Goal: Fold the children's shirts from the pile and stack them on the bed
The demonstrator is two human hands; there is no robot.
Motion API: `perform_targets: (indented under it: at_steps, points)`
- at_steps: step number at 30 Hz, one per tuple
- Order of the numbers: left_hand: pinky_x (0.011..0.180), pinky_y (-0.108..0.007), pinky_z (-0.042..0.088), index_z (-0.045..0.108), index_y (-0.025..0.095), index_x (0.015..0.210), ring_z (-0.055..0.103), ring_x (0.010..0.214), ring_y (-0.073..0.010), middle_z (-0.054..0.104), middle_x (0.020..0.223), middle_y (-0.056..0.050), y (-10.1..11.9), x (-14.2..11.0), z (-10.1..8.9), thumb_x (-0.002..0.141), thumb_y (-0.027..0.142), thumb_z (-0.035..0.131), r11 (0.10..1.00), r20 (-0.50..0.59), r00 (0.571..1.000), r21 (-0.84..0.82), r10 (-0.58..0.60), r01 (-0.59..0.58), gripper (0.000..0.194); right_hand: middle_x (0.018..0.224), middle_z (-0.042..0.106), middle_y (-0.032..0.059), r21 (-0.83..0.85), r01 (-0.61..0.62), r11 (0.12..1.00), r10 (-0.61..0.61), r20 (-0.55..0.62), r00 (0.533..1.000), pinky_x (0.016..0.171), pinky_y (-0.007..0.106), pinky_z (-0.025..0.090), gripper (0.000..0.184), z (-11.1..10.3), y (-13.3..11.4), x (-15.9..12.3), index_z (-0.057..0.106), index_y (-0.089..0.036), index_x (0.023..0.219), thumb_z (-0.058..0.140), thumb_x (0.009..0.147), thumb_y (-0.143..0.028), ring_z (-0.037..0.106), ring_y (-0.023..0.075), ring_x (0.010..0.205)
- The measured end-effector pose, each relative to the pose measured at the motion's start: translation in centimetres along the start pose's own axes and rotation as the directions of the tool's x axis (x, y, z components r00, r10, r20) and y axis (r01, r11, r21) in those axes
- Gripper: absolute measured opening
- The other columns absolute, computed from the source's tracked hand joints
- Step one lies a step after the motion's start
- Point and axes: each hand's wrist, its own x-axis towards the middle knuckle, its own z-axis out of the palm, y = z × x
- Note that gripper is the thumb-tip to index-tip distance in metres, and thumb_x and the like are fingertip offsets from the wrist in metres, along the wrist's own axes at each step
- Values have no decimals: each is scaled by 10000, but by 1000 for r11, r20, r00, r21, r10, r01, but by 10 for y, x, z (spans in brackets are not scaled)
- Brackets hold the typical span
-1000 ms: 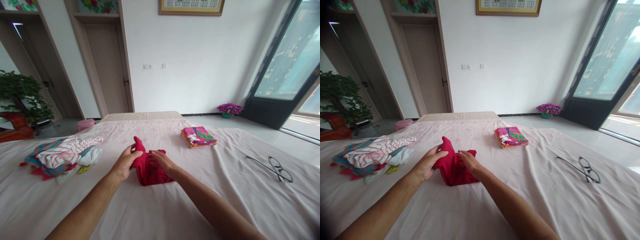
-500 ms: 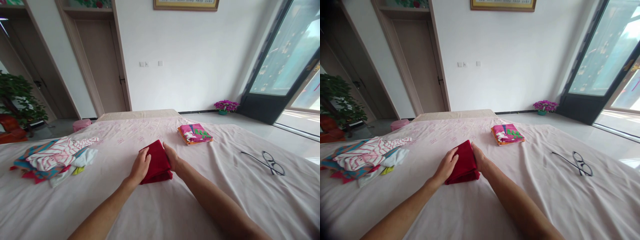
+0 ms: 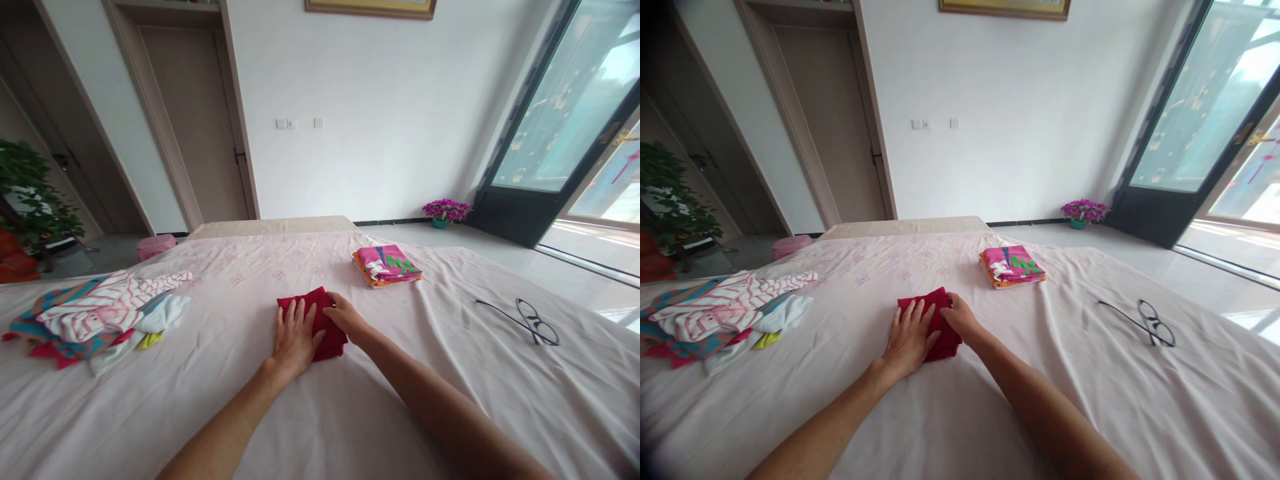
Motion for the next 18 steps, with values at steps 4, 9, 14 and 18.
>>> perform_targets:
  at_steps: [4,9,14,18]
  points:
    - [1138,-612,188,410,208,1454,286,1425,-350,383,1523,-152,0,-3,-4,923,562,394,1000,-8,1000,-13,8,-8,638,1043,689,82,-305,-14,952,4,-32,999,793,311,494,663,-10,8,5,484,-176,1375,649,738,-259,647,217,898]
    - [1162,-585,171,394,109,1449,283,1427,-353,373,1520,-187,11,-8,-10,852,641,472,989,-69,997,-135,45,-54,803,965,680,73,-72,-104,992,104,-12,995,642,279,499,670,-14,1,-2,452,-170,1369,681,767,-354,650,184,753]
    - [1158,-534,237,409,137,1436,427,1353,-288,513,1428,-151,17,-2,-14,878,363,526,910,-107,990,-413,-94,42,613,886,678,68,371,-163,914,122,131,984,586,286,513,605,-9,-20,-11,426,-151,1339,643,804,-331,645,164,675]
    - [1123,-448,333,542,258,1343,540,1235,-215,642,1286,-47,7,3,-19,942,258,375,709,-93,962,-695,-255,120,434,999,684,83,344,-115,932,8,298,955,638,294,531,496,-31,-20,-9,513,-172,1183,690,734,-286,670,172,762]
